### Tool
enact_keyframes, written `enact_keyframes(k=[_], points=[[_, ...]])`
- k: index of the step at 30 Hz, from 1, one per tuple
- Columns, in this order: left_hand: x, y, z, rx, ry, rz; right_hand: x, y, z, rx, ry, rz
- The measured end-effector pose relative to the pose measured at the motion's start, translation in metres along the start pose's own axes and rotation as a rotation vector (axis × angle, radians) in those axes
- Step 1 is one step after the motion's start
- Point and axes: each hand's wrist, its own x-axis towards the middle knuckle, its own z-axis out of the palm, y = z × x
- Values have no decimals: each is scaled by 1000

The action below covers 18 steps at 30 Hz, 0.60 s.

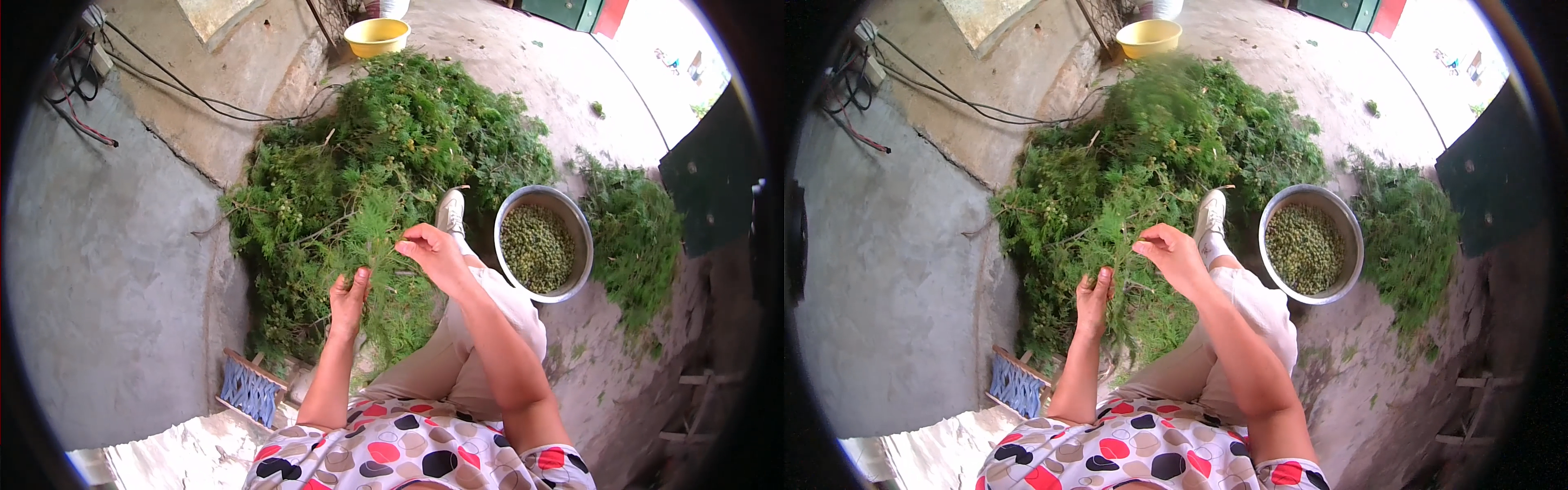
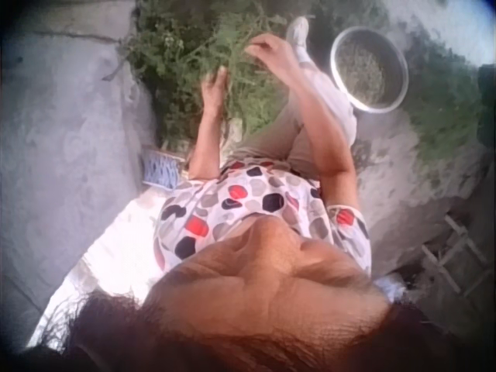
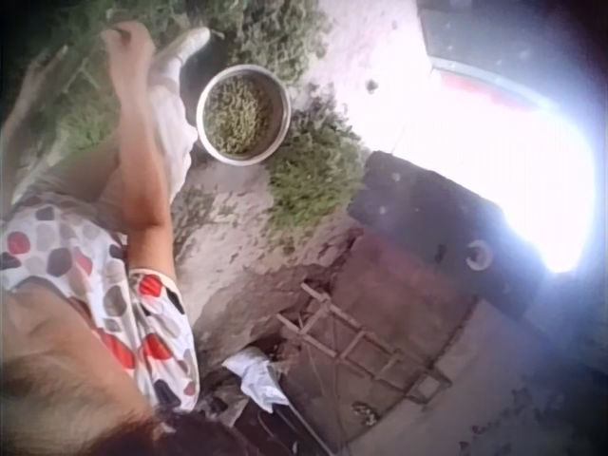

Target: The person picks small green leaves or berries from conifer-like branches by hand and places them into a metal bowl.

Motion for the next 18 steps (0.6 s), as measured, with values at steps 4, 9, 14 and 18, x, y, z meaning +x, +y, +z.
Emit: enact_keyframes(k=[4, 9, 14, 18], points=[[6, -5, -23, -71, 12, -30, 9, -16, -27, 389, 224, 57], [9, -21, -65, -99, 37, -162, 12, -20, -62, 656, 311, 76], [14, -8, -54, -66, -173, -78, 6, -23, -57, 724, 119, 239], [7, 8, -48, -225, -169, -216, 14, 0, -105, 1038, 265, -72]])
